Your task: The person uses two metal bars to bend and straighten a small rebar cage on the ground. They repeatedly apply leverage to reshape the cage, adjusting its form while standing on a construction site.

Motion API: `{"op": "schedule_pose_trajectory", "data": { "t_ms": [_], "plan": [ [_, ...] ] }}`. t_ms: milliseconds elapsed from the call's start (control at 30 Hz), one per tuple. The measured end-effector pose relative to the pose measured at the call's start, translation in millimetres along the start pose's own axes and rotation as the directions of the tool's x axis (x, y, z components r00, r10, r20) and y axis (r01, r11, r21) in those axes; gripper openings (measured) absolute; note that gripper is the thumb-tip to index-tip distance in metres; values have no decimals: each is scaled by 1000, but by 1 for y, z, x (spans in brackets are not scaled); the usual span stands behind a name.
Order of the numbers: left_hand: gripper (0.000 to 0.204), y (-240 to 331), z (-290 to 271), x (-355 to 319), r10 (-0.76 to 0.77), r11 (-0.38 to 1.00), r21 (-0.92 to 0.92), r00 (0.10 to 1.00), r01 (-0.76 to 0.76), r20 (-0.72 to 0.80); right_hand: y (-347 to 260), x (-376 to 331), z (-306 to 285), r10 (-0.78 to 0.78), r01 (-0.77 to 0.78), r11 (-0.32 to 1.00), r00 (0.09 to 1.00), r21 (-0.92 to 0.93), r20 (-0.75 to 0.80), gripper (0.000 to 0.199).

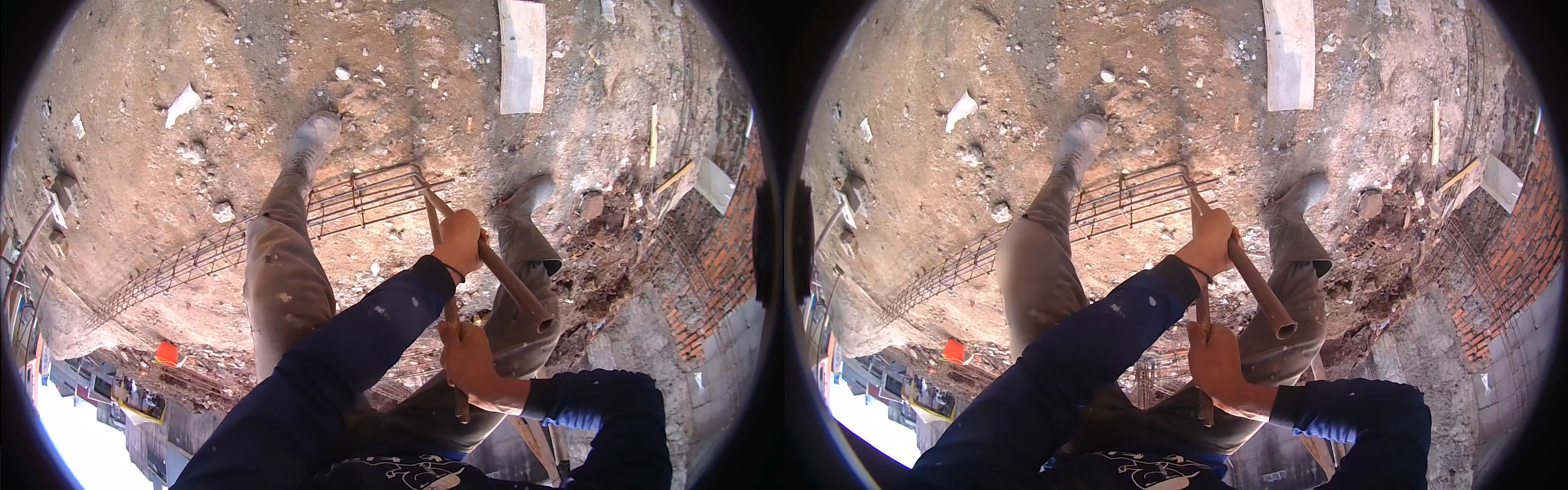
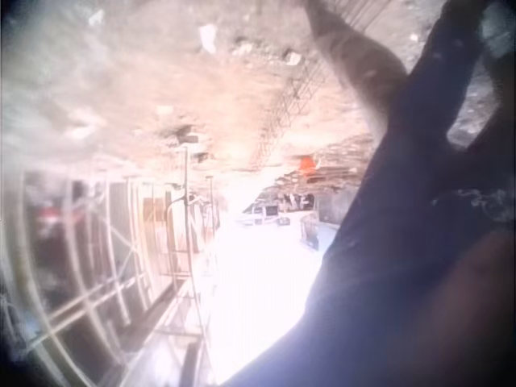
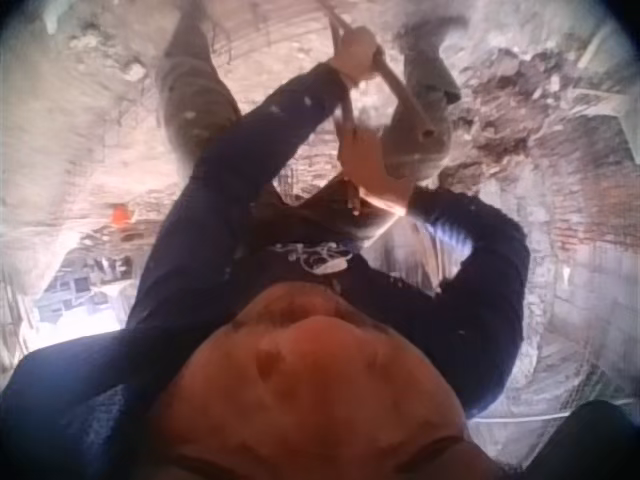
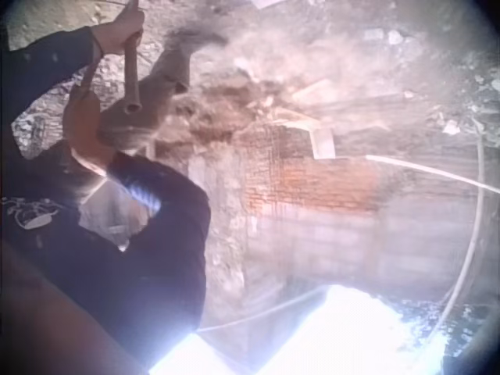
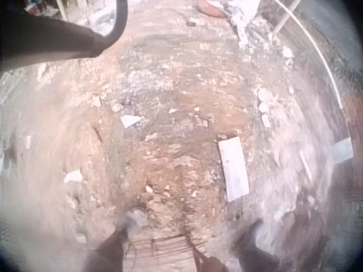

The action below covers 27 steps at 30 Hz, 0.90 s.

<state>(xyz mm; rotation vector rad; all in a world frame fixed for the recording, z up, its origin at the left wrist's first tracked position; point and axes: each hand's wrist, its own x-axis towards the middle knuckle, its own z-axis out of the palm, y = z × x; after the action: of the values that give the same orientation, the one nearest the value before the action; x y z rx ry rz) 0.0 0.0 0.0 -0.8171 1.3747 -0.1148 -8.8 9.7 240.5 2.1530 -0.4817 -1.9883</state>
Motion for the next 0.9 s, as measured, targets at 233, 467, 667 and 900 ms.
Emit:
{"op": "schedule_pose_trajectory", "data": {
  "t_ms": [233,467,667,900],
  "plan": [
    [26,-15,8,-57,110,951,303,985,-65,-132,52,14,78,-239,216,970,925,-109,-294,44],
    [13,-16,15,-27,154,970,211,976,-120,-152,37,18,18,-150,160,962,987,220,-62,45],
    [18,-16,6,-41,189,918,367,979,-149,-75,50,28,29,-150,139,895,989,425,-7,41],
    [22,-12,-13,-43,113,981,159,993,-109,-21,52,21,58,-172,194,950,979,246,-109,38]
  ]
}}
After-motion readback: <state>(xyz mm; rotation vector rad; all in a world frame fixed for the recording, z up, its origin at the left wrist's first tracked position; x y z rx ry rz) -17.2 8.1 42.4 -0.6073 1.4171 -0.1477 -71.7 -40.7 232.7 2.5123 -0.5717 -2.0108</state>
